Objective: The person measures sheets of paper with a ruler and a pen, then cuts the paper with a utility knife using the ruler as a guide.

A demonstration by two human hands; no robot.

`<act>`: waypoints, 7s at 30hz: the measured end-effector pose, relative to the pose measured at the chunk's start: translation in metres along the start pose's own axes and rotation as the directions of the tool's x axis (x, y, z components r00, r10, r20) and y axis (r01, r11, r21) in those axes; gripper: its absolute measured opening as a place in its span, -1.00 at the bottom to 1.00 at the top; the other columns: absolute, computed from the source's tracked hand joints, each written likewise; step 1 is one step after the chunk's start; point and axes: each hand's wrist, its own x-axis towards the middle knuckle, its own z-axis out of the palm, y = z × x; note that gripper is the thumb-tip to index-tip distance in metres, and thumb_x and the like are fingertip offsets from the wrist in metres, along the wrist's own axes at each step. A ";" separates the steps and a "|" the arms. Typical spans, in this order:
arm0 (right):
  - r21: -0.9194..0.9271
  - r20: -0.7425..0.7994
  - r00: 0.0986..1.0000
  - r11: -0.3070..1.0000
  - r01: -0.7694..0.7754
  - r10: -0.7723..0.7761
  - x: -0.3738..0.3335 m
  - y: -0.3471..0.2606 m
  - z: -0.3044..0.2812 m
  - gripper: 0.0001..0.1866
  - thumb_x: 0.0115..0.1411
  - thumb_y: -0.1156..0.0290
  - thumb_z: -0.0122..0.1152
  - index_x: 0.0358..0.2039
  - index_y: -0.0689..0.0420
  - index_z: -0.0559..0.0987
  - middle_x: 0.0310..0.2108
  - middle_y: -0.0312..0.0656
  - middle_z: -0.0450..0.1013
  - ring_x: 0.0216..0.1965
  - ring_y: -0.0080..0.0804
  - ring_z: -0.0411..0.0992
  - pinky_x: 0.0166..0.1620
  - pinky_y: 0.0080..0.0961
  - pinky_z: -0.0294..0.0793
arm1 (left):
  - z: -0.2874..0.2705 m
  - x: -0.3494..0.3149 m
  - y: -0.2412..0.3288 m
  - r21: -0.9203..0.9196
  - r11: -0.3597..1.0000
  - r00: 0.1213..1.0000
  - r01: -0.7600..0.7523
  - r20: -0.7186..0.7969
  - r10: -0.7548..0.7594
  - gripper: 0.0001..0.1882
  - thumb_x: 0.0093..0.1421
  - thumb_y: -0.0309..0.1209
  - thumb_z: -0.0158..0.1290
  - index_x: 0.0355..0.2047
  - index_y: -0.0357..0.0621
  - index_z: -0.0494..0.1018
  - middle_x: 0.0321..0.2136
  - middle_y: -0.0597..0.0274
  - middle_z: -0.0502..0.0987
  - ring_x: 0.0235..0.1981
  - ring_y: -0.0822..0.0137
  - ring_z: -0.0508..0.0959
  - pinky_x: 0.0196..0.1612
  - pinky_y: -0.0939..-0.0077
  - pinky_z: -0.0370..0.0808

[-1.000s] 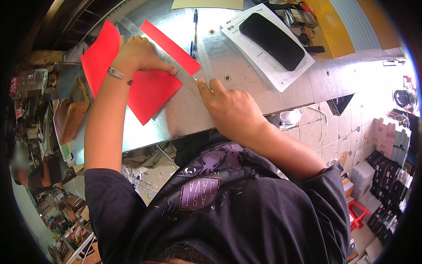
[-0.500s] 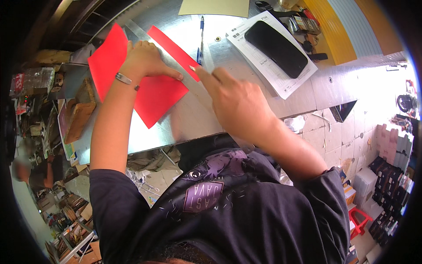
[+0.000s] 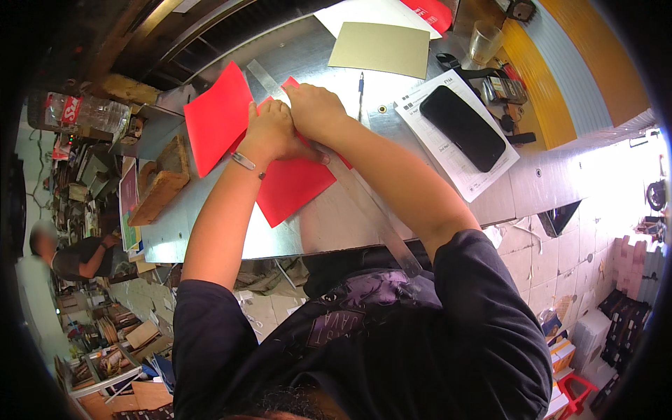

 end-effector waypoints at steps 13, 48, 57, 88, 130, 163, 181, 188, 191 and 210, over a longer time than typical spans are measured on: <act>-0.063 0.038 0.999 0.998 0.025 -0.023 0.015 -0.006 -0.001 -0.47 0.35 0.41 0.21 0.34 0.15 0.54 0.05 0.13 0.62 0.05 0.12 0.66 0.06 0.00 0.69 | 0.016 0.000 -0.006 -0.048 0.998 0.993 -0.027 -0.113 0.022 0.64 -0.45 0.73 0.35 0.43 -0.35 0.37 0.40 -0.05 0.44 0.55 -0.06 0.22 0.60 -0.28 -0.06; -0.067 -0.022 0.994 0.992 0.102 -0.104 0.013 -0.001 0.001 -0.75 0.29 0.36 0.23 -0.16 0.21 0.75 -0.18 0.10 0.71 -0.11 0.08 0.73 -0.04 -0.03 0.73 | 0.008 0.003 -0.003 -0.074 0.997 0.999 0.007 -0.032 -0.010 0.56 -0.48 0.59 0.48 0.50 -0.02 0.35 0.45 -0.02 0.39 0.58 -0.06 0.20 0.63 -0.32 -0.17; -0.081 -0.253 0.967 0.995 -0.057 0.035 -0.068 0.034 -0.042 -0.31 0.33 0.55 0.13 0.48 -0.12 0.46 0.13 -0.10 0.53 -0.01 0.00 0.68 0.00 -0.07 0.70 | 0.008 0.005 -0.004 -0.015 1.000 0.999 0.001 -0.033 -0.002 0.54 -0.49 0.67 0.40 0.27 -0.42 0.51 0.32 -0.14 0.50 0.51 -0.05 0.31 0.60 -0.34 -0.05; -0.085 0.013 0.999 0.995 0.051 -0.050 -0.317 0.029 -0.044 -0.07 -0.02 0.33 0.54 0.45 -0.03 0.48 0.24 -0.04 0.45 0.12 0.02 0.52 0.15 -0.06 0.57 | 0.119 -0.125 0.012 -0.338 0.910 0.852 -0.242 -0.522 0.033 0.46 -0.02 0.51 0.33 0.62 -0.24 0.07 0.62 -0.24 0.03 0.67 -0.16 -0.03 0.63 -0.35 -0.27; 0.575 0.019 0.966 0.788 -0.221 0.257 -0.340 0.044 -0.041 -0.14 -0.05 0.59 0.25 0.40 0.24 0.50 -0.06 0.08 0.68 -0.04 -0.27 0.65 0.11 -0.38 0.56 | 0.134 -0.090 -0.044 -0.511 0.859 0.491 -0.027 -0.756 -0.434 -0.35 0.22 -0.12 0.41 0.28 -0.04 0.55 0.23 0.05 0.60 0.27 -0.04 0.54 0.32 0.01 0.42; -0.042 -0.229 0.973 0.999 -0.009 -0.001 -0.250 0.052 -0.122 -0.33 0.14 0.28 0.60 0.30 -0.01 0.67 -0.25 -0.18 0.65 -0.32 -0.29 0.59 -0.19 -0.31 0.61 | 0.131 -0.043 -0.018 -0.534 0.845 0.713 -0.031 -0.604 -0.356 -0.19 0.25 0.09 0.31 0.41 0.00 0.44 0.28 0.04 0.45 0.38 -0.04 0.37 0.42 -0.10 0.21; -0.633 -0.108 0.904 0.730 0.258 -0.413 -0.082 0.099 -0.097 -0.55 0.27 0.49 0.31 0.16 -0.14 0.75 0.03 -0.14 0.66 0.08 -0.15 0.60 0.15 -0.20 0.54 | 0.136 -0.039 -0.018 -0.537 0.843 0.692 -0.037 -0.623 -0.366 -0.18 0.23 0.09 0.33 0.39 -0.07 0.46 0.29 0.00 0.45 0.38 -0.04 0.37 0.44 -0.08 0.21; -0.613 0.102 0.864 0.653 0.445 -0.493 -0.059 0.083 -0.056 -0.84 0.39 0.40 0.18 -0.13 -0.04 0.71 -0.18 -0.23 0.63 -0.01 -0.23 0.59 0.07 -0.22 0.46 | 0.129 -0.037 -0.012 -0.575 0.815 0.680 -0.075 -0.627 -0.380 -0.16 0.17 0.11 0.34 0.35 -0.10 0.48 0.28 0.02 0.46 0.39 0.01 0.36 0.46 -0.04 0.17; -0.277 -0.063 0.877 0.853 0.443 -0.476 -0.077 0.054 -0.059 -0.84 0.36 0.48 0.28 -0.06 0.05 0.65 -0.18 -0.13 0.64 -0.07 -0.10 0.63 0.00 -0.16 0.53 | 0.134 -0.040 -0.018 -0.571 0.817 0.678 -0.079 -0.631 -0.376 -0.14 0.15 0.10 0.36 0.35 -0.10 0.48 0.29 0.06 0.48 0.40 0.04 0.37 0.46 -0.03 0.17; 0.047 -0.017 0.921 0.920 0.389 -0.388 -0.271 0.069 -0.046 -0.06 -0.11 -0.10 0.65 0.30 -0.01 0.59 0.05 -0.15 0.55 0.03 -0.06 0.57 0.10 -0.15 0.50 | 0.131 -0.042 -0.024 -0.476 0.877 0.741 -0.063 -0.611 -0.278 0.00 0.20 0.27 0.30 0.44 -0.20 0.41 0.51 -0.05 0.34 0.52 -0.08 0.29 0.51 -0.13 0.13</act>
